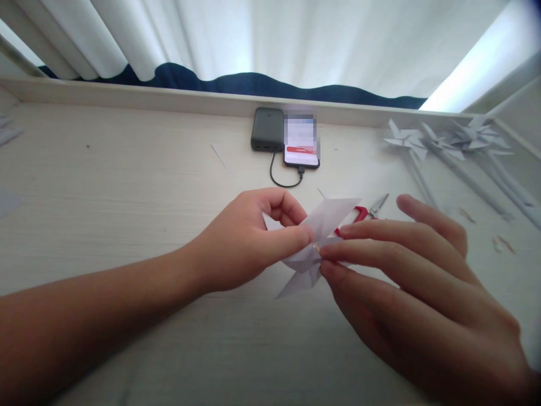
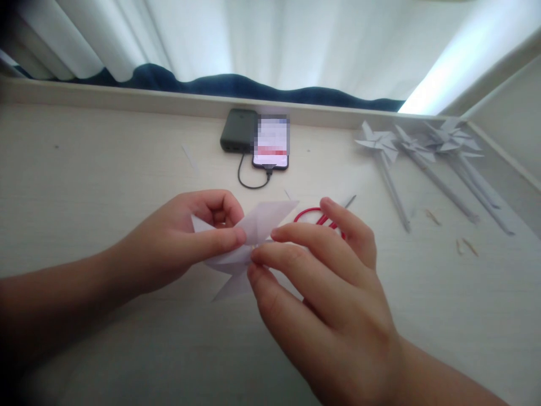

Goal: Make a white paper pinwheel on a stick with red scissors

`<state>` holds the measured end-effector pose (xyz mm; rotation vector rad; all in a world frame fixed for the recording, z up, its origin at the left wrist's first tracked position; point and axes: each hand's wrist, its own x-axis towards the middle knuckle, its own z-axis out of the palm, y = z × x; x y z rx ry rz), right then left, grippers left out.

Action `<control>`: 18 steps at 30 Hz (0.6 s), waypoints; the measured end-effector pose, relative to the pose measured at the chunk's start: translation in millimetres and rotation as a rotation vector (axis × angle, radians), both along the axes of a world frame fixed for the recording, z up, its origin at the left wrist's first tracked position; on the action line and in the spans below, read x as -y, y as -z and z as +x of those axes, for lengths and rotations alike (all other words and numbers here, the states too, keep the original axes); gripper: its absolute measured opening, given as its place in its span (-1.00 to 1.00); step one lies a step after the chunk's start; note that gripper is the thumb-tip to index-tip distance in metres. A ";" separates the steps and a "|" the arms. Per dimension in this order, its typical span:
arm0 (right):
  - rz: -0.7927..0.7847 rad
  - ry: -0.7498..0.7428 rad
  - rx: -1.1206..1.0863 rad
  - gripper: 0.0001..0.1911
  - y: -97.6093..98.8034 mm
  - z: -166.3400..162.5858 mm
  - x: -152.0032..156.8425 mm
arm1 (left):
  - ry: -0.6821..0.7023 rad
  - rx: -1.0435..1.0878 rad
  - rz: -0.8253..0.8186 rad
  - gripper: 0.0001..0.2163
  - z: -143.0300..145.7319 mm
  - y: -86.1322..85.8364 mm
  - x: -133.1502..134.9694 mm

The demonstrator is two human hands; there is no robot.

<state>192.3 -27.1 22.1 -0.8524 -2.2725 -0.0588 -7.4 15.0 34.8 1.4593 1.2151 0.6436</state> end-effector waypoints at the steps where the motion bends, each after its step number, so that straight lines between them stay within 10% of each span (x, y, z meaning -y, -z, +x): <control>1: 0.003 0.001 -0.008 -0.89 -0.5 -0.3 0.5 | 0.001 0.003 -0.006 -0.92 0.0 -0.2 -0.1; 18: 0.041 0.019 0.045 -0.89 -3.1 -4.6 4.2 | 0.003 -0.069 0.084 -0.91 2.8 -2.1 5.1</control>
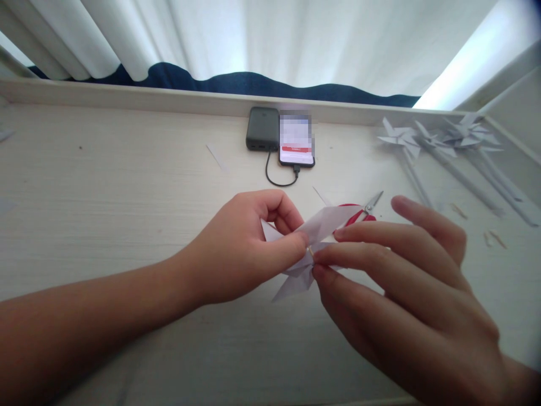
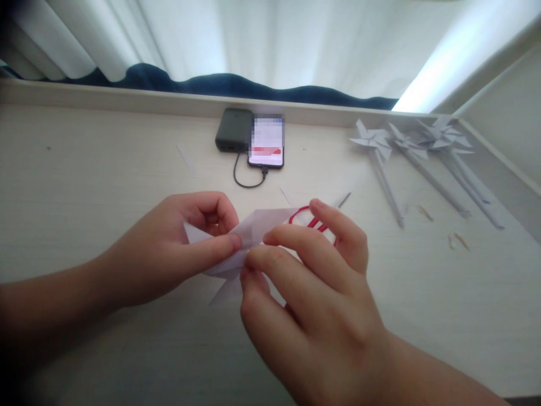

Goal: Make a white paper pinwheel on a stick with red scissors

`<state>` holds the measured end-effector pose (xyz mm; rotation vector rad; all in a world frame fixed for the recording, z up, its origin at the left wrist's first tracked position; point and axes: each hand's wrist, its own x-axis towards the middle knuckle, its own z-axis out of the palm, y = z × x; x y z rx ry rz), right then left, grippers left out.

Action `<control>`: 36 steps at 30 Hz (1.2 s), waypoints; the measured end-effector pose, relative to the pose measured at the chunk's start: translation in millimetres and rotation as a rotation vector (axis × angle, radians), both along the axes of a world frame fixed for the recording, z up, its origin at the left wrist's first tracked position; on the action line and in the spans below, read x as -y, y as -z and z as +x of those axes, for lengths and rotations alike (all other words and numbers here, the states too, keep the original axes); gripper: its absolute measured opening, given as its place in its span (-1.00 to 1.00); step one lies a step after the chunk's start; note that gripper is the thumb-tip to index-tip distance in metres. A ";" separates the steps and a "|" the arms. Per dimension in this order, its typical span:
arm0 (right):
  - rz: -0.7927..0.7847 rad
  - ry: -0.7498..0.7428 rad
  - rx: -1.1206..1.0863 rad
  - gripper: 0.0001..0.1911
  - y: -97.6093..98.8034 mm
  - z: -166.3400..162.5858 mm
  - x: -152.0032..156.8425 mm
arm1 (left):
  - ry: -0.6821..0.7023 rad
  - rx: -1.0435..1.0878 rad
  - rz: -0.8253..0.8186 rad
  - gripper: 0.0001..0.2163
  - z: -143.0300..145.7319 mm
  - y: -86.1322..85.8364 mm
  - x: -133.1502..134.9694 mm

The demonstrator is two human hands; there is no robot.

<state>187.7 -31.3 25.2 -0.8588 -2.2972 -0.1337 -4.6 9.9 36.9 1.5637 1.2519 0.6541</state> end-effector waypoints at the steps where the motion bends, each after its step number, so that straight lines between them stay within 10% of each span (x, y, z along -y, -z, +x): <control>1: -0.008 -0.002 0.010 -0.90 1.2 1.0 -0.3 | 0.004 -0.008 0.013 -0.91 0.2 -0.1 0.6; 36: -0.117 -0.036 -0.131 -0.83 -1.2 -1.7 -2.4 | -0.026 0.011 0.053 -0.85 0.9 -3.1 1.5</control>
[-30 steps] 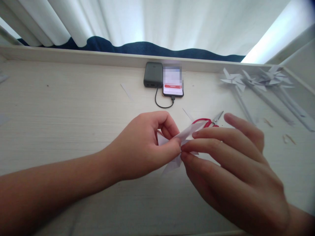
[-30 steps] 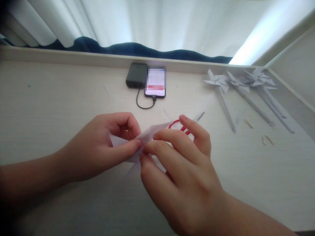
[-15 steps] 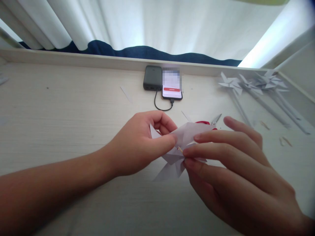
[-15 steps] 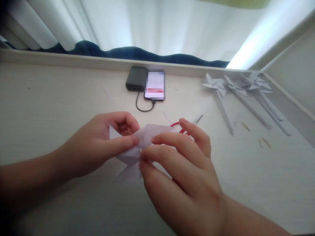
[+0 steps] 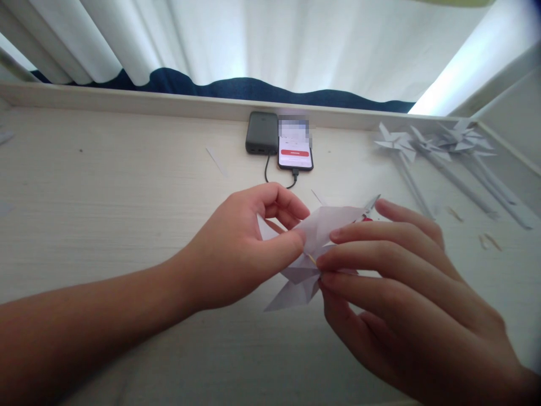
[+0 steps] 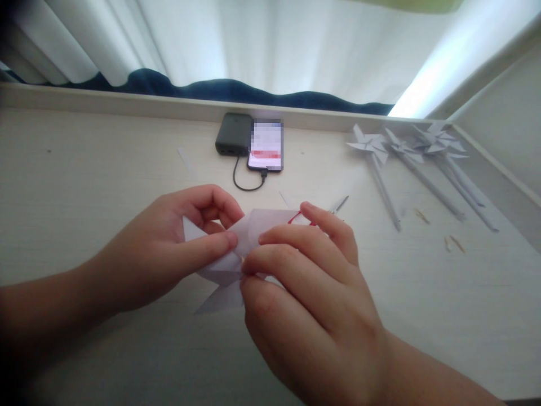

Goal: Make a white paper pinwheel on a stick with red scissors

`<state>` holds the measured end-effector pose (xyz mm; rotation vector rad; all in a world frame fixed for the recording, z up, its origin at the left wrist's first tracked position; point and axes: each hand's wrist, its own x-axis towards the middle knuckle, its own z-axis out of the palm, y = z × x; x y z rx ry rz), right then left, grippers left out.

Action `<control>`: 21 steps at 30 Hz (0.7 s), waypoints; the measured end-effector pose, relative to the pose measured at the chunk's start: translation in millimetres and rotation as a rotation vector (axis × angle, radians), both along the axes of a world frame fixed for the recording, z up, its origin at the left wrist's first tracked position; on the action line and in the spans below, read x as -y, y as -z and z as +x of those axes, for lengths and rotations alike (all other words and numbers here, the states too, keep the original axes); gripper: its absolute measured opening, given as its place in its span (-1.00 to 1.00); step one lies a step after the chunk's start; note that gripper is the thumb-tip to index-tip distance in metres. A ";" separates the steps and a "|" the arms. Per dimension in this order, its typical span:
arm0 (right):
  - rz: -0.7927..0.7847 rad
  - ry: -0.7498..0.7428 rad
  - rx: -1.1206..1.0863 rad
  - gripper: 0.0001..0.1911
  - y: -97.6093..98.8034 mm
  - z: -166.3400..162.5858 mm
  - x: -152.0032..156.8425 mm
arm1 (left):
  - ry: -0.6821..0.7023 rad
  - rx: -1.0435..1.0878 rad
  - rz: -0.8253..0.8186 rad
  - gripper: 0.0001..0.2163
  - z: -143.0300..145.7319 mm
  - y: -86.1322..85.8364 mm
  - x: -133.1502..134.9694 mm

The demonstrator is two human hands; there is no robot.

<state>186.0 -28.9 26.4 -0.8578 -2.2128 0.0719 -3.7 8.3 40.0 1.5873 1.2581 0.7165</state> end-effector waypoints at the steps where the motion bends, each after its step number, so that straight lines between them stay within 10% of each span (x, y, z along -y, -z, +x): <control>1: -0.005 -0.003 -0.002 -0.82 0.1 0.7 0.1 | 0.010 -0.005 0.004 -0.84 -0.2 -0.3 0.0; 21: 0.013 0.000 0.087 -0.83 2.2 6.1 4.2 | 0.025 -0.091 0.081 -0.88 0.4 -3.4 0.1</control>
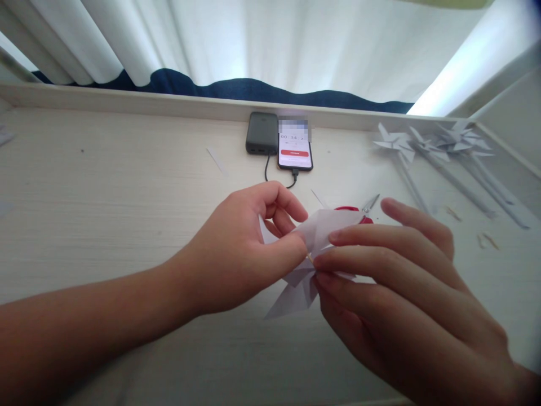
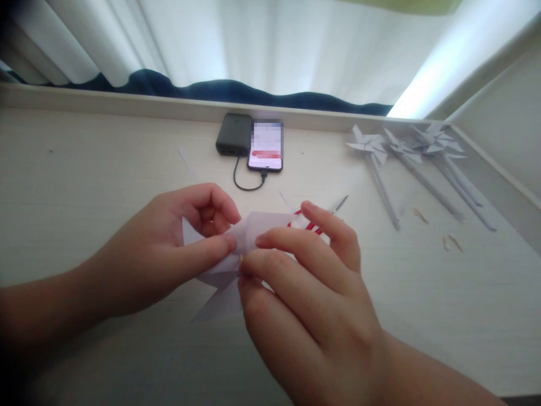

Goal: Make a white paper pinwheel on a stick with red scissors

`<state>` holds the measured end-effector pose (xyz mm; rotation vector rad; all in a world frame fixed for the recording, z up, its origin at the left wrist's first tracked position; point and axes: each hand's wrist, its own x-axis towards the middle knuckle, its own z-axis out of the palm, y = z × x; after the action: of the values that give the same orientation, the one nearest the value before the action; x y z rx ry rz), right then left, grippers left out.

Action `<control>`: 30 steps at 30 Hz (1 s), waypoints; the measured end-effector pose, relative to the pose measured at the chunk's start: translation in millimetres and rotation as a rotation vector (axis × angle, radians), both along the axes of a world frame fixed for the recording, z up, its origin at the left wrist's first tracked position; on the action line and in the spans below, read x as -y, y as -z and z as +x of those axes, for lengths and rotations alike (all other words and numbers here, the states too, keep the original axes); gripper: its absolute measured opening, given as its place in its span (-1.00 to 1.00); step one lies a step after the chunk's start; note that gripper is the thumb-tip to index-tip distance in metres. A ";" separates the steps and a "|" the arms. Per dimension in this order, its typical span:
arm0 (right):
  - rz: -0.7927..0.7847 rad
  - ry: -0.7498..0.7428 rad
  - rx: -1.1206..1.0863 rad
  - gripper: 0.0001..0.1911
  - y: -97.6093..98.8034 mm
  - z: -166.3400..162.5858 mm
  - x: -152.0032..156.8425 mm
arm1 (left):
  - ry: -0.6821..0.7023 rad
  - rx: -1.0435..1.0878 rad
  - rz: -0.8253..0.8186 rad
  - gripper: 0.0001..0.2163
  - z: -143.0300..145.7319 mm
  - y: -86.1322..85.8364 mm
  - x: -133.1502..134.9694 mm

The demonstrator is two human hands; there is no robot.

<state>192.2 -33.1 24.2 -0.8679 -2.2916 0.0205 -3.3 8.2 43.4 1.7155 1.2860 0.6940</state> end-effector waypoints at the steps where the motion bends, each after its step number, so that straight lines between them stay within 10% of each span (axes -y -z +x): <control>1: 0.001 -0.001 0.005 -0.84 0.1 0.6 0.2 | -0.001 0.000 -0.004 -0.88 0.5 -0.5 -0.3; 30: 0.020 0.107 0.018 -0.87 0.2 -1.3 -6.5 | 0.064 0.048 0.047 -0.69 -2.1 7.0 2.5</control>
<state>190.8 -26.6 24.0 -0.9829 -2.2550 -0.0573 -5.4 5.7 36.4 1.7591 1.1854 0.7285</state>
